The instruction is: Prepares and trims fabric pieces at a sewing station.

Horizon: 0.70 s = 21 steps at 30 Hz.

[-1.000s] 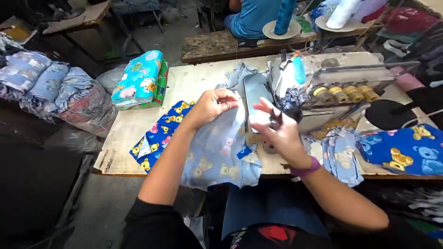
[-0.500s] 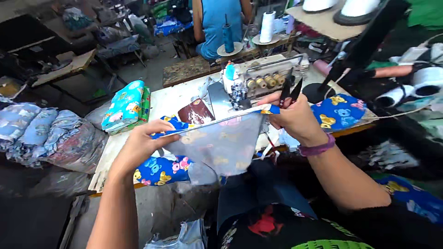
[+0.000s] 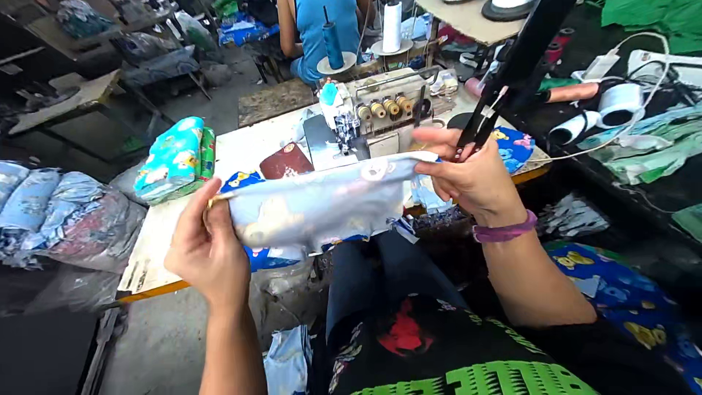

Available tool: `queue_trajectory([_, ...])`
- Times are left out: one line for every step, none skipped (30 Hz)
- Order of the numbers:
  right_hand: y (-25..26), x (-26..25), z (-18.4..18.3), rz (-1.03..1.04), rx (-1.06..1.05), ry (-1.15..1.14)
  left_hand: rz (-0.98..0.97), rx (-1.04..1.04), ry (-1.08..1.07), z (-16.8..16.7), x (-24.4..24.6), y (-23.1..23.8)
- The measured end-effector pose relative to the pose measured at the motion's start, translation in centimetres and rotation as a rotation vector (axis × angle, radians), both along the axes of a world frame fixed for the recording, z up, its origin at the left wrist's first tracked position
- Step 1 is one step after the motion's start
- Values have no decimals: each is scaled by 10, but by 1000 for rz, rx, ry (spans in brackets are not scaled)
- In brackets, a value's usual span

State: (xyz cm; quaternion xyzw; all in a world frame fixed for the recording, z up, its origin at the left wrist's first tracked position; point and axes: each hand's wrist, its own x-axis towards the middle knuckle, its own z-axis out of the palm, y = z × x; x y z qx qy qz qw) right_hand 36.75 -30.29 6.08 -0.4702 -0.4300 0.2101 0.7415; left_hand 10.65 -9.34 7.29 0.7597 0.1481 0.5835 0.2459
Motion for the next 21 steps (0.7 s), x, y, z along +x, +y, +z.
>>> queue_trajectory([0,0,-1,-31,-12,4,48,69,-37,-5,-1,-3])
queue_trajectory([-1,0,1,-41,-4,0,78,145,-56,-6,-4,-4])
queue_trajectory([-2,0,3,-34,16,-13,103,223,-67,-5,-6,-3])
queue_trajectory([-1,-1,4,-14,43,-19,133,302,-83,-4,-5,1])
queue_trajectory([4,-1,5,10,67,-16,166,377,-86,-4,-3,7])
queue_trajectory([13,-1,3,26,73,-2,199,441,-71,-8,2,18])
queue_trajectory([25,0,-4,27,54,25,235,479,-17,-17,8,32])
queue_trajectory([40,0,-14,25,10,85,276,481,73,-29,16,48])
queue_trajectory([57,1,-28,27,-68,168,315,430,194,-40,28,64])
queue_trajectory([74,2,-44,21,-169,253,342,319,353,-49,43,75])
queue_trajectory([91,1,-59,18,-280,311,311,163,523,-55,58,80])
queue_trajectory([106,2,-70,13,-367,343,213,22,617,-59,75,82])
queue_trajectory([119,3,-77,8,-413,359,92,-73,663,-62,92,79])
queue_trajectory([127,2,-81,6,-432,362,-50,-126,691,-66,108,72])
queue_trajectory([130,2,-84,5,-439,346,-183,-151,715,-69,121,64])
queue_trajectory([132,2,-85,8,-439,322,-282,-169,750,-69,131,59])
queue_trajectory([132,4,-85,11,-430,303,-349,-183,769,-67,138,58])
queue_trajectory([132,5,-85,15,-413,296,-390,-215,770,-63,143,59])
queue_trajectory([131,8,-86,22,-398,297,-417,-265,751,-58,145,60])
queue_trajectory([129,9,-87,25,-388,319,-450,-329,733,-55,147,61])
queue_trajectory([128,9,-88,28,-385,356,-469,-371,717,-54,147,61])
